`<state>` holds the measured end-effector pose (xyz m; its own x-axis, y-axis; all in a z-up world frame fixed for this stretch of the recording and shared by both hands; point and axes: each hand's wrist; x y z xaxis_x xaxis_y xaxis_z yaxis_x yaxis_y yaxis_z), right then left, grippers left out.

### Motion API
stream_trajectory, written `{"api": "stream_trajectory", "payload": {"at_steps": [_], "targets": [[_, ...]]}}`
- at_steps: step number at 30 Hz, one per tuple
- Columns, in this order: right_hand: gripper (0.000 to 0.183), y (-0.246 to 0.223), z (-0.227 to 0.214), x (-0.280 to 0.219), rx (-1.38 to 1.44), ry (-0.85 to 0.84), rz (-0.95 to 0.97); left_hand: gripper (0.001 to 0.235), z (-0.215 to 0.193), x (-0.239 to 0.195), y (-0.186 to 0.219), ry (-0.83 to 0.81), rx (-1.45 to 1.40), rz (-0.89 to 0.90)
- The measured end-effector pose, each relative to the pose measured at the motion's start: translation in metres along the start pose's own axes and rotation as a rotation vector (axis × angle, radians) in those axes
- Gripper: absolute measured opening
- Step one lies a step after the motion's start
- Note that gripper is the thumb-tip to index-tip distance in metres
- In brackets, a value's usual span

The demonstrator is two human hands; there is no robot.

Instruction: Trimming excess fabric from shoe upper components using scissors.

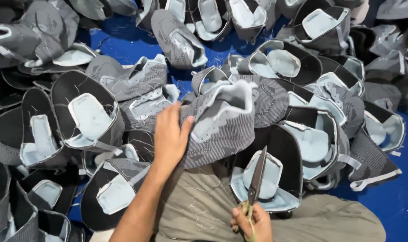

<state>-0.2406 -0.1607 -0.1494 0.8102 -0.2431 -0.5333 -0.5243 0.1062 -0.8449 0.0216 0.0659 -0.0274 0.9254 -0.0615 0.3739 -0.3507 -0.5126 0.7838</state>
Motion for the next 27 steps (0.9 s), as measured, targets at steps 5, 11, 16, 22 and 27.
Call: {"api": "stream_trajectory", "payload": {"at_steps": [5,11,16,22,27], "targets": [[0.02,-0.012,0.007,-0.001,-0.034,-0.104,-0.04,0.044,0.011,0.007,-0.015,-0.053,0.051,0.04],[0.019,-0.034,0.006,-0.006,-0.142,-0.148,-0.322,0.035,-0.014,-0.026,0.025,0.068,-0.444,-0.371],[0.027,-0.059,0.009,-0.007,-0.3,-0.208,-0.576,0.024,-0.01,-0.033,0.023,0.188,-1.009,-0.357],[0.024,-0.048,0.007,-0.007,-0.375,-0.131,-0.522,0.029,-0.012,-0.029,0.019,0.145,-0.979,-0.309],[0.022,-0.081,0.03,-0.015,-0.223,-0.13,0.01,0.059,-0.018,-0.035,0.016,0.06,-0.255,-0.066]]}}
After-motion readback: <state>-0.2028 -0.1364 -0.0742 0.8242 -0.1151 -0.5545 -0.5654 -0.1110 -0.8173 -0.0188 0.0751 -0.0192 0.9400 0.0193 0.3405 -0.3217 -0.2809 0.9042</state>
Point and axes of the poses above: each hand's wrist, its own x-axis towards the middle knuckle, its own z-axis out of the palm, y = z × x, and after that the axes turned 9 degrees about -x, right-handed
